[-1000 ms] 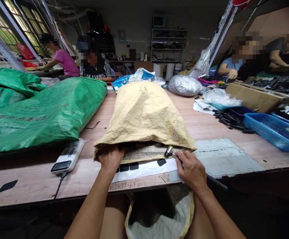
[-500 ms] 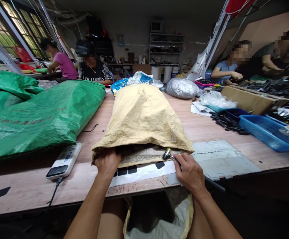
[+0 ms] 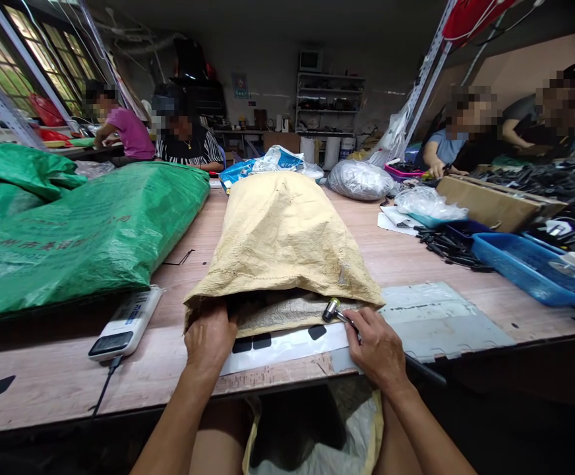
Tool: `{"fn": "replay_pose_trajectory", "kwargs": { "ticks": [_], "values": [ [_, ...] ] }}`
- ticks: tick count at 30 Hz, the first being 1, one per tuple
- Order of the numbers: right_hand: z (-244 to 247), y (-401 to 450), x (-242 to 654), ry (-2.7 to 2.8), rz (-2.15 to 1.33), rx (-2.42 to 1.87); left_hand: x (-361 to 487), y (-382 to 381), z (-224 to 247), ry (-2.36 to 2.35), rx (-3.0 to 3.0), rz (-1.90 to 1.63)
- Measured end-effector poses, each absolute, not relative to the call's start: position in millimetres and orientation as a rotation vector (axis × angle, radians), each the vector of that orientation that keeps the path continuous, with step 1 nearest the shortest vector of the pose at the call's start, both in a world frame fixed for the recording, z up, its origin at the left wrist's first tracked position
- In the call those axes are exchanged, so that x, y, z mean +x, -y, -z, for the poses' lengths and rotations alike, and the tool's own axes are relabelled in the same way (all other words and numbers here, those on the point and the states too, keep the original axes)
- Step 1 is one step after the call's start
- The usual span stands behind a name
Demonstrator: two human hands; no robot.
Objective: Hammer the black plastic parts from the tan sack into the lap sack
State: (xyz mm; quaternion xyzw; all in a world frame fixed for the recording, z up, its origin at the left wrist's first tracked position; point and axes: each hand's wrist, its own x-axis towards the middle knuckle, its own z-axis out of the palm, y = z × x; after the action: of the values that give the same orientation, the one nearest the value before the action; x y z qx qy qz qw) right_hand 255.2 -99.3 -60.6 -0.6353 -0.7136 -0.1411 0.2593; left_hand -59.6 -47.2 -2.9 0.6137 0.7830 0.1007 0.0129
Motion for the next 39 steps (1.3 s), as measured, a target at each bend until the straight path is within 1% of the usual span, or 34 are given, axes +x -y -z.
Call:
{"fn": "replay_pose_trajectory", "kwargs": {
  "ticks": [3, 5, 9, 13, 16, 19, 21, 25, 28, 35, 39],
  "values": [
    [60.1, 99.7, 255.1, 1.934, 0.392, -1.717, -60.0, 54.1, -5.9, -2.399, 1.963, -0.101],
    [59.4, 100.4, 254.8, 1.932, 0.403, -1.729, -60.5, 63.7, -10.9, -2.371, 2.008, -0.1],
    [58.5, 101.9, 253.9, 1.938, 0.396, -1.756, -52.5, 92.3, -12.3, -2.27, 2.14, -0.246],
    [61.3, 100.2, 255.5, 1.938, 0.394, -1.76, -19.7, 113.6, -0.3, -1.853, 2.334, -0.344],
    [63.5, 97.1, 260.9, 1.97, 0.352, -1.715, 7.7, 111.3, 15.5, -1.571, 2.402, -0.46],
    [60.1, 98.7, 267.4, 1.986, 0.217, -1.658, 21.0, 98.8, 31.8, -1.379, 2.368, -0.647],
    [54.1, 105.2, 268.7, 1.896, 0.105, -1.64, 21.7, 91.0, 39.9, -1.305, 2.293, -0.742],
    [40.1, 125.3, 258.7, 1.725, -0.178, -1.523, 17.6, 83.9, 45.0, -1.279, 2.145, -0.801],
    [34.5, 136.6, 245.0, 1.722, -0.295, -1.449, 17.7, 83.5, 42.8, -1.294, 2.092, -0.783],
    [30.7, 145.6, 226.5, 1.818, -0.161, -1.395, 20.3, 82.7, 43.6, -1.306, 2.065, -0.782],
    [31.0, 147.3, 222.9, 1.949, -0.102, -1.45, 20.2, 82.6, 47.3, -1.309, 2.063, -0.793]
  ]
}}
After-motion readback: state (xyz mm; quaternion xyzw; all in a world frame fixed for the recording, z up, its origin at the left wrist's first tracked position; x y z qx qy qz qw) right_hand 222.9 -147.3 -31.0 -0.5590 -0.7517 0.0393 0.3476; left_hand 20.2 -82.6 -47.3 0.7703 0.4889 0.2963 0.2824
